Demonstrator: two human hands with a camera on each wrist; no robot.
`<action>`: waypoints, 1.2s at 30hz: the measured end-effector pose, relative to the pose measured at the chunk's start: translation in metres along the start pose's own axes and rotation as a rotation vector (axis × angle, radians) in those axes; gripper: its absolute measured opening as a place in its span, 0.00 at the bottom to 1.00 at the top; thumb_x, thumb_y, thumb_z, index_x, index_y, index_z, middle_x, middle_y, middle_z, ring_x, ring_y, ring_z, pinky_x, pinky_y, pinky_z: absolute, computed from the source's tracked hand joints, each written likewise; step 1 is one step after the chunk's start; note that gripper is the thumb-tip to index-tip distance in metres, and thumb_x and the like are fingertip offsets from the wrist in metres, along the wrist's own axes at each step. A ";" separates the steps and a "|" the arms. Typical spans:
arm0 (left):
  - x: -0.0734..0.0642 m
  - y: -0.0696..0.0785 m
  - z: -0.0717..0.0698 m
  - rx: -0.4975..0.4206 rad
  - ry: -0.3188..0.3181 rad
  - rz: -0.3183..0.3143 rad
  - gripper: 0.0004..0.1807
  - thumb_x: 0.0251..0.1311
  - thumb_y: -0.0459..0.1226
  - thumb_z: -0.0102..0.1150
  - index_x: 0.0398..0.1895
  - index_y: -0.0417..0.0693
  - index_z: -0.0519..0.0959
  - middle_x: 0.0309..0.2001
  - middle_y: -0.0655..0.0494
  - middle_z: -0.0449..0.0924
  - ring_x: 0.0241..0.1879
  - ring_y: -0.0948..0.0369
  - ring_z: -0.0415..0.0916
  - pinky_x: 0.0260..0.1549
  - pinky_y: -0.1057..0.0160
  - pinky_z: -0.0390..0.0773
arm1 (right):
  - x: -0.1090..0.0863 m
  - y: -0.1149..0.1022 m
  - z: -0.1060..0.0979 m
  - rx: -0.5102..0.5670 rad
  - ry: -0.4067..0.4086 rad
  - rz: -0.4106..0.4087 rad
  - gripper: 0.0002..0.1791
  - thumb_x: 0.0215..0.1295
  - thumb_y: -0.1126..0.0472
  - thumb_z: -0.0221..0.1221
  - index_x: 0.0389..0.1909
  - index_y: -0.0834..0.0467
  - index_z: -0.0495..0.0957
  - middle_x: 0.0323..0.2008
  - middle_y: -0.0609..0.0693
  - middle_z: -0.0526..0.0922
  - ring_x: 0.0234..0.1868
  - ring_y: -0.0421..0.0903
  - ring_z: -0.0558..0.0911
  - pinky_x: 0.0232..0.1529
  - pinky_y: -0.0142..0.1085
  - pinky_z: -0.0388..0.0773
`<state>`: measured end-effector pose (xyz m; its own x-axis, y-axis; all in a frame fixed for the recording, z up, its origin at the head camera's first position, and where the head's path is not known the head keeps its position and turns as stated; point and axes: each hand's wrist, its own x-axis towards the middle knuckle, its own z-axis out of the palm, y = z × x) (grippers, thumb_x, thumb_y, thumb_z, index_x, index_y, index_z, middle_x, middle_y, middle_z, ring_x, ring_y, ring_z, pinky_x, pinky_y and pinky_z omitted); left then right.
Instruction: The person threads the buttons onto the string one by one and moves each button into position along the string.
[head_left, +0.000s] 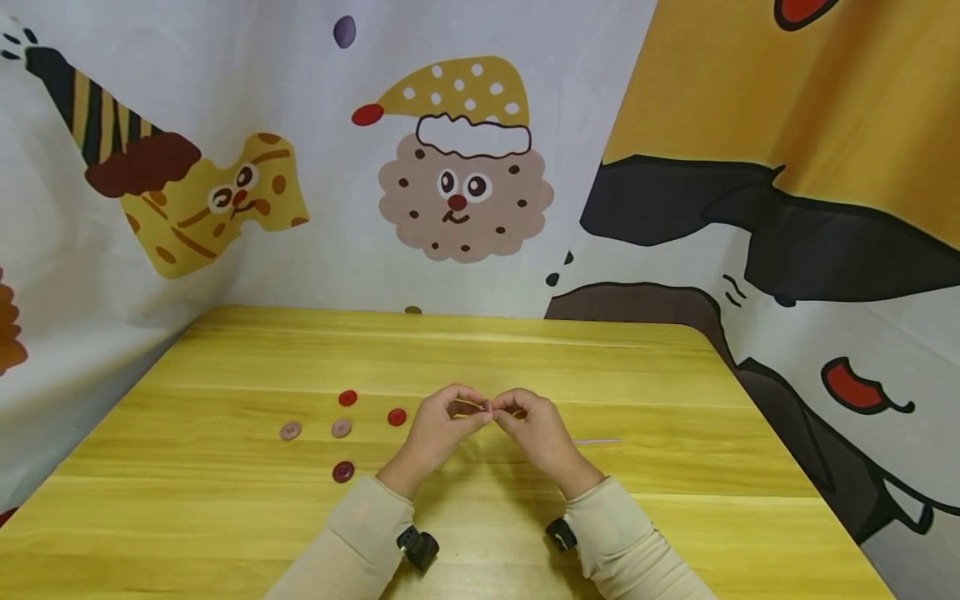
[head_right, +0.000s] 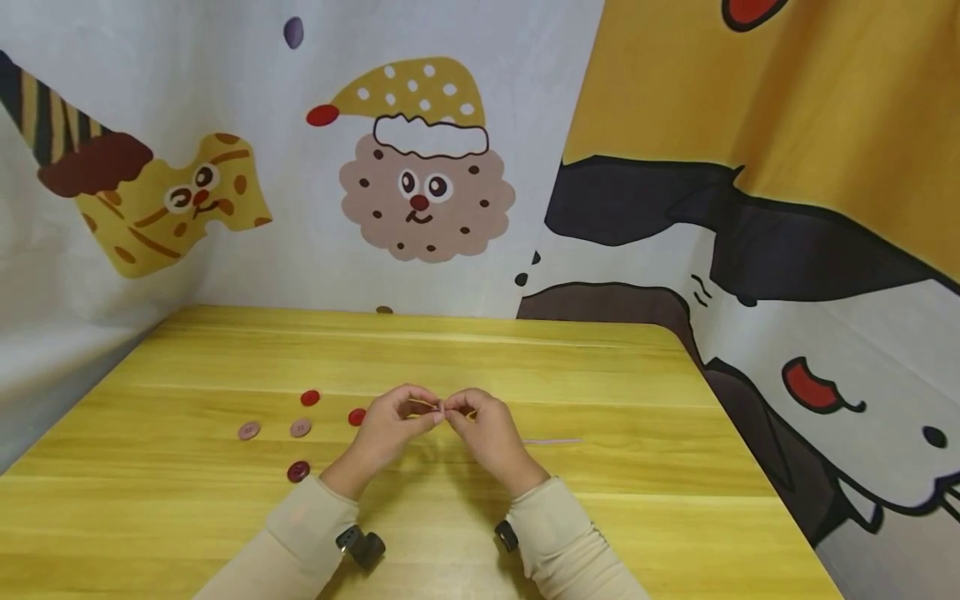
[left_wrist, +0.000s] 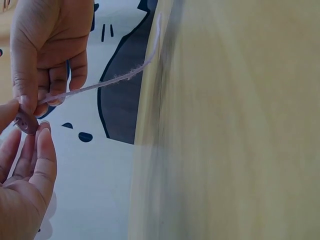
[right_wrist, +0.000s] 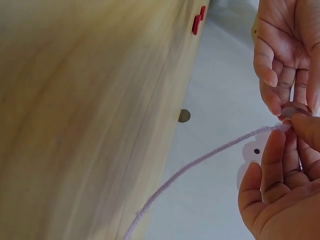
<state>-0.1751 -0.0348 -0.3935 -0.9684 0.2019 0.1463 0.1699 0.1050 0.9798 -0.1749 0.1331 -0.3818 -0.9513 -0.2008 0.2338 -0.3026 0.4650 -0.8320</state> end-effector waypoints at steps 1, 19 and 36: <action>0.000 0.000 0.000 0.012 0.002 -0.001 0.10 0.59 0.36 0.66 0.41 0.42 0.80 0.44 0.50 0.81 0.41 0.56 0.79 0.39 0.59 0.81 | 0.000 0.000 0.000 0.002 0.000 -0.002 0.03 0.63 0.68 0.61 0.35 0.57 0.82 0.35 0.46 0.84 0.41 0.44 0.79 0.46 0.41 0.76; 0.002 -0.001 0.002 0.013 -0.007 0.034 0.06 0.64 0.31 0.58 0.42 0.37 0.79 0.44 0.46 0.80 0.44 0.53 0.80 0.43 0.54 0.82 | 0.000 0.002 -0.001 0.033 0.010 0.010 0.03 0.65 0.67 0.60 0.34 0.57 0.82 0.35 0.47 0.83 0.37 0.42 0.79 0.43 0.40 0.76; 0.002 0.000 0.007 -0.011 0.050 0.050 0.06 0.62 0.30 0.60 0.40 0.35 0.80 0.42 0.45 0.81 0.41 0.50 0.79 0.39 0.56 0.82 | 0.000 0.000 0.000 0.053 0.052 0.010 0.02 0.65 0.67 0.61 0.35 0.60 0.82 0.35 0.48 0.84 0.37 0.43 0.79 0.42 0.38 0.77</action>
<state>-0.1757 -0.0273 -0.3939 -0.9666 0.1580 0.2019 0.2170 0.0852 0.9724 -0.1750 0.1333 -0.3819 -0.9566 -0.1509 0.2494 -0.2905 0.4206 -0.8595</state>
